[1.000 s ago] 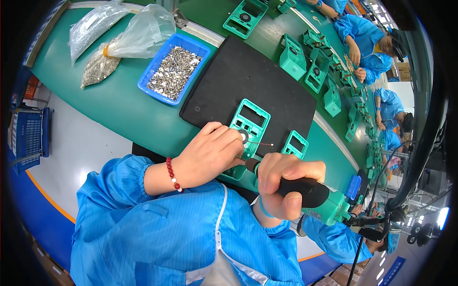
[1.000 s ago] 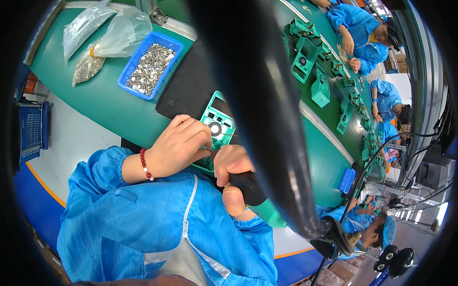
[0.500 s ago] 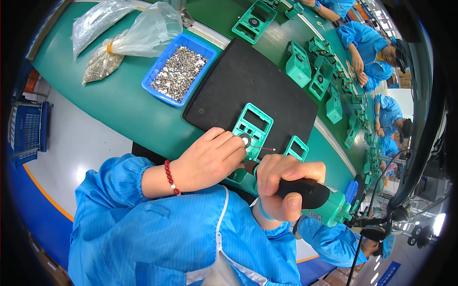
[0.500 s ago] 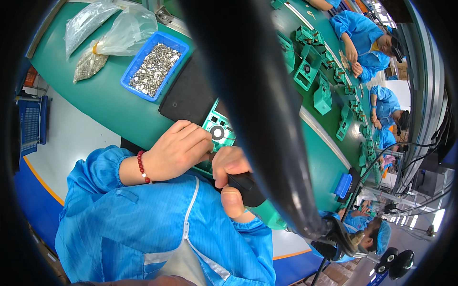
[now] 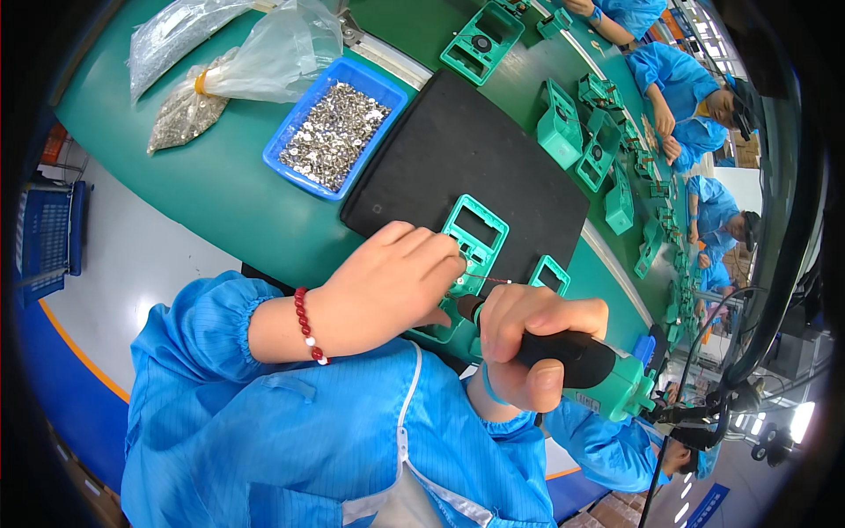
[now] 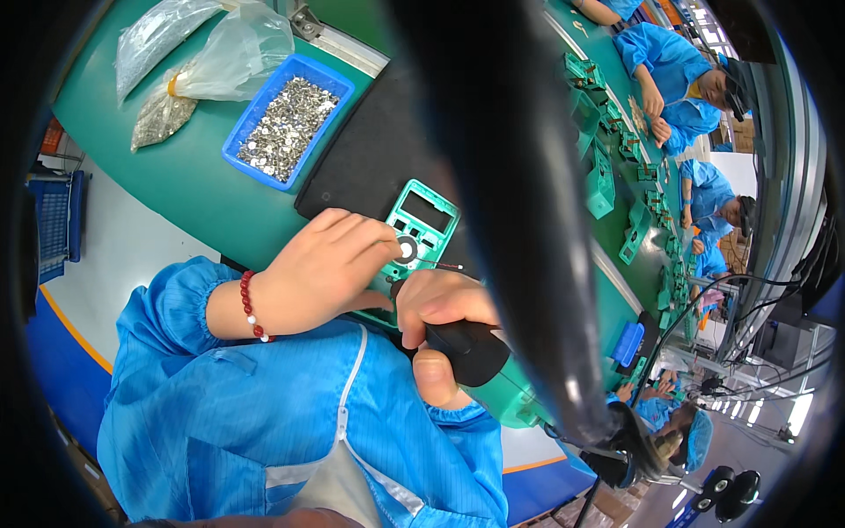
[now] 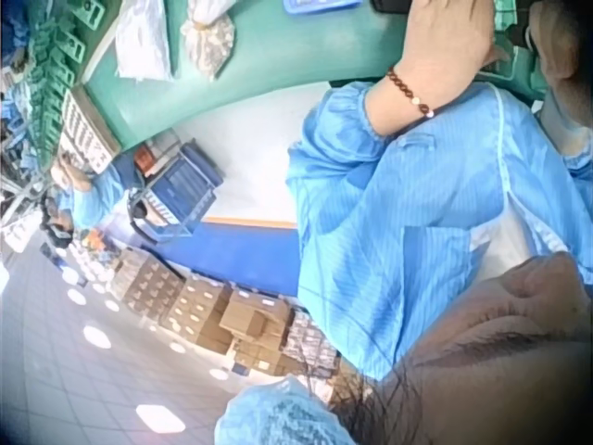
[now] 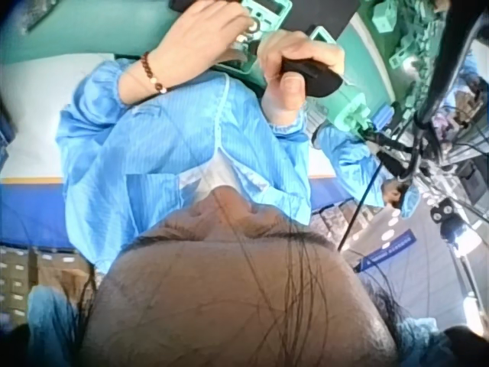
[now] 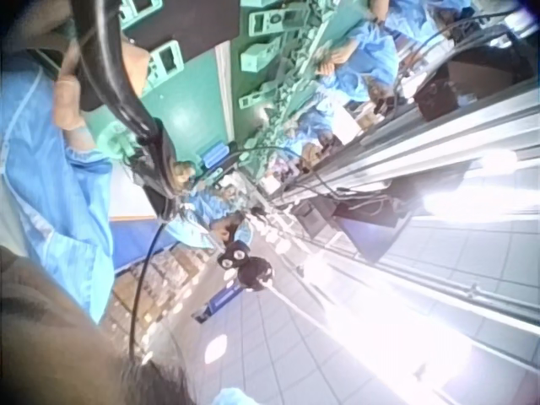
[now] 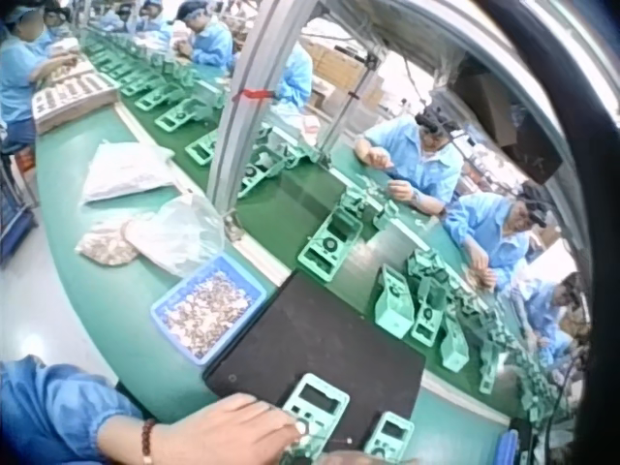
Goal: The person assembles plastic housings for electronic devices by securing them with screws using an electric screwdriver.
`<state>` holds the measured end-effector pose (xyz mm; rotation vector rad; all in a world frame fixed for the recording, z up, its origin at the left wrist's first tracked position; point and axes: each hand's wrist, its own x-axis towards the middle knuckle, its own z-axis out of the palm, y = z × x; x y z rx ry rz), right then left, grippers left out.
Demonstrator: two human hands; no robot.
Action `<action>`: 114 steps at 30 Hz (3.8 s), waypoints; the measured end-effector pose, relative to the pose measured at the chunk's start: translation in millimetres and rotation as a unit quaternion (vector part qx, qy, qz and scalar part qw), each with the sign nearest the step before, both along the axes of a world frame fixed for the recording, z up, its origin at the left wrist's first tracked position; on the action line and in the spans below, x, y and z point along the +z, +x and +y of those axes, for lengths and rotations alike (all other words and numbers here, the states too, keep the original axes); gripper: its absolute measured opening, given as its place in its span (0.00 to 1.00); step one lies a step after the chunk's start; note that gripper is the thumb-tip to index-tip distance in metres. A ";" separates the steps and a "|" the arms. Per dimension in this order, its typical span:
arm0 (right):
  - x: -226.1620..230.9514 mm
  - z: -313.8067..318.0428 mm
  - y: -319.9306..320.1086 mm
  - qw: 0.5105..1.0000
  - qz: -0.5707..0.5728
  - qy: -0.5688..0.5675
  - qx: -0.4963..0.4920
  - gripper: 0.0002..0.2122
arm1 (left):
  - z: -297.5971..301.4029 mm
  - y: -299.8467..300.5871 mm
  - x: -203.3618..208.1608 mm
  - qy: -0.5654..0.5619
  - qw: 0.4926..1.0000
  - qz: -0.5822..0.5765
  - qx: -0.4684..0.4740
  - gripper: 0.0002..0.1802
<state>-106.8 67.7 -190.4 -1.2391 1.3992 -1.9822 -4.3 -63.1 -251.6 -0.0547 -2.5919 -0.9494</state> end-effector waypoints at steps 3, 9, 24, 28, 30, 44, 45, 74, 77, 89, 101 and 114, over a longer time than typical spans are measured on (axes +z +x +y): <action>-1.9 -0.9 1.3 1.000 -0.008 -0.011 -0.015 0.19 | -1.1 4.8 -7.5 0.054 0.998 0.001 0.014 0.25; -11.7 -16.8 -9.1 0.994 0.004 -0.059 -0.087 0.15 | -32.2 -1.7 6.5 0.026 0.993 0.033 0.110 0.20; -36.5 -33.5 -19.9 0.996 -0.001 0.001 -0.091 0.15 | -122.0 -3.4 -18.7 -0.222 0.953 -0.135 0.157 0.05; -38.3 -33.0 -20.2 0.996 -0.005 0.014 -0.088 0.14 | -115.2 -4.0 -17.7 -0.195 0.959 -0.096 0.181 0.05; -40.6 -33.7 -19.6 0.996 0.001 0.014 -0.089 0.15 | -109.2 -6.5 -14.0 -0.155 0.961 -0.053 0.221 0.06; -44.3 -36.6 -27.1 0.998 0.013 0.048 -0.031 0.15 | -54.7 -0.1 15.0 0.142 0.990 0.010 0.000 0.08; -46.2 -37.0 -25.2 0.999 0.019 0.031 -0.037 0.15 | -46.7 1.2 13.3 0.118 0.993 0.014 -0.021 0.07; 13.0 34.9 5.9 0.995 -0.041 -0.073 -0.059 0.16 | 33.0 -0.7 -2.4 0.028 0.992 0.121 0.019 0.15; 15.1 38.8 8.1 0.995 -0.039 -0.069 -0.057 0.16 | 33.8 -0.4 -0.8 0.033 0.993 0.111 0.018 0.15; 17.7 41.4 6.9 0.997 -0.036 -0.068 -0.032 0.16 | 38.1 -0.7 3.2 0.035 0.993 0.113 0.003 0.13; 5.9 64.7 -2.6 0.985 -0.078 -0.093 -0.125 0.20 | 30.3 17.2 17.9 -0.096 0.991 -0.044 -0.081 0.37; 19.5 130.3 -37.6 0.970 0.011 -0.081 -0.227 0.19 | -20.8 -97.6 76.7 -0.120 0.978 -0.060 -0.157 0.09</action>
